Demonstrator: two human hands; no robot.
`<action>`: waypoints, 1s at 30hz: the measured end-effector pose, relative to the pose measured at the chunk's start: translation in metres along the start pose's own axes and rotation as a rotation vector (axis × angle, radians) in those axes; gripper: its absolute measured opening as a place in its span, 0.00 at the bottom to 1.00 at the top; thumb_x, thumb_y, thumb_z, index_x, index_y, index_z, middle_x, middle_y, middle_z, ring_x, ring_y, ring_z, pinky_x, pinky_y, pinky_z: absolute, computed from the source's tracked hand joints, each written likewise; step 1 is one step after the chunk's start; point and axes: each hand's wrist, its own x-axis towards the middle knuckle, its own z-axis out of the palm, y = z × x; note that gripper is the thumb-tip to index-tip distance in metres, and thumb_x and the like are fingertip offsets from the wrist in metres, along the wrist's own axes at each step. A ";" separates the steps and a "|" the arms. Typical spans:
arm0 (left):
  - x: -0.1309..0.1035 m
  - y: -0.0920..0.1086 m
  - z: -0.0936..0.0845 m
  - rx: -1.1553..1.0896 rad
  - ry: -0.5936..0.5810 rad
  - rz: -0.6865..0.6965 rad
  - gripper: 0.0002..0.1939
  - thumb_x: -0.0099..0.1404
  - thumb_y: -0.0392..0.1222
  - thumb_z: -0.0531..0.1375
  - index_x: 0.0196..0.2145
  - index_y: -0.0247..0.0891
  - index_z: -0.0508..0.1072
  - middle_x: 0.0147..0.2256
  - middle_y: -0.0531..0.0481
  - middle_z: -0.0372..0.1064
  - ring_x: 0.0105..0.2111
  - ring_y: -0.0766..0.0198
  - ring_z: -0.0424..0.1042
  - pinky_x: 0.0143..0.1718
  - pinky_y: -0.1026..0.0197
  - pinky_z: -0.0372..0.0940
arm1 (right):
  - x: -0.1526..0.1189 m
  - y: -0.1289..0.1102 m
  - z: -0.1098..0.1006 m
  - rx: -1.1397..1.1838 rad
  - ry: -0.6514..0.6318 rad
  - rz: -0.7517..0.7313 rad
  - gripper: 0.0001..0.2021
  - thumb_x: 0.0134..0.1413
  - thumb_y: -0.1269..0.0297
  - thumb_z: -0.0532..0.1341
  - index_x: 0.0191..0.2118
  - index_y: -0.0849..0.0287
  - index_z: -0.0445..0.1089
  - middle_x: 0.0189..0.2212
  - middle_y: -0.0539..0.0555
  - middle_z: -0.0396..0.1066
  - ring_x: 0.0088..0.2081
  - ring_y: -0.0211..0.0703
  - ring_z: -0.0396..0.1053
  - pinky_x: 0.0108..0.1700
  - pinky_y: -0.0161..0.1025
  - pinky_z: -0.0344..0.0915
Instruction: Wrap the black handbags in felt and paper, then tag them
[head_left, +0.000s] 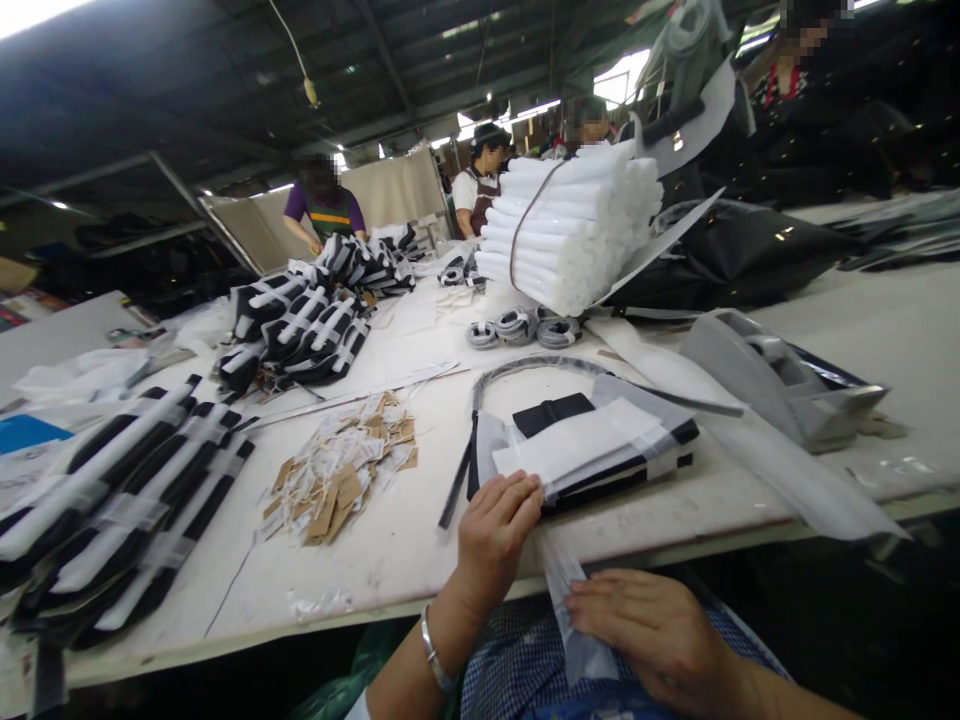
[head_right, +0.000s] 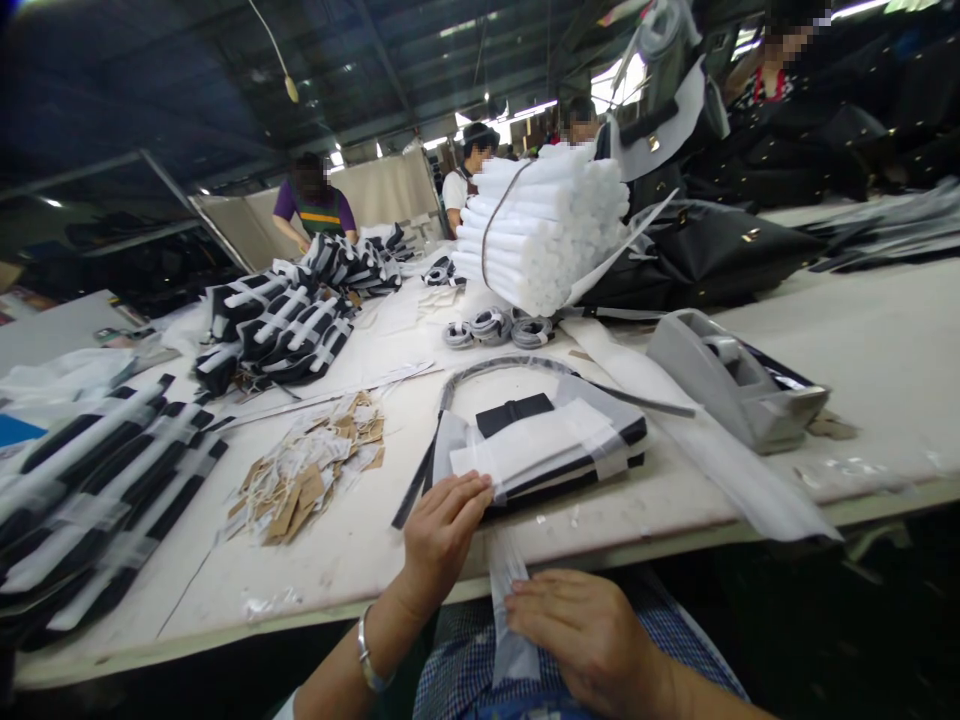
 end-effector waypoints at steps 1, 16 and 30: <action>-0.001 0.000 0.001 0.001 0.000 -0.001 0.09 0.71 0.33 0.57 0.46 0.39 0.75 0.47 0.49 0.78 0.50 0.60 0.75 0.52 0.55 0.70 | 0.006 0.000 -0.005 0.018 0.006 0.013 0.19 0.56 0.79 0.52 0.47 0.59 0.74 0.43 0.54 0.80 0.46 0.39 0.78 0.53 0.34 0.72; -0.006 0.003 0.001 -0.028 -0.008 -0.078 0.11 0.72 0.31 0.54 0.43 0.37 0.75 0.49 0.46 0.75 0.50 0.60 0.74 0.54 0.56 0.70 | 0.110 0.075 -0.027 0.075 -0.102 0.466 0.11 0.62 0.66 0.58 0.39 0.53 0.80 0.36 0.49 0.81 0.37 0.41 0.78 0.40 0.34 0.72; -0.009 0.002 0.008 -0.054 0.178 -0.142 0.12 0.72 0.32 0.53 0.45 0.36 0.75 0.41 0.43 0.78 0.42 0.60 0.78 0.47 0.60 0.74 | 0.139 0.096 -0.007 -0.185 -0.421 0.598 0.03 0.55 0.64 0.64 0.32 0.56 0.74 0.30 0.50 0.75 0.34 0.43 0.71 0.35 0.36 0.59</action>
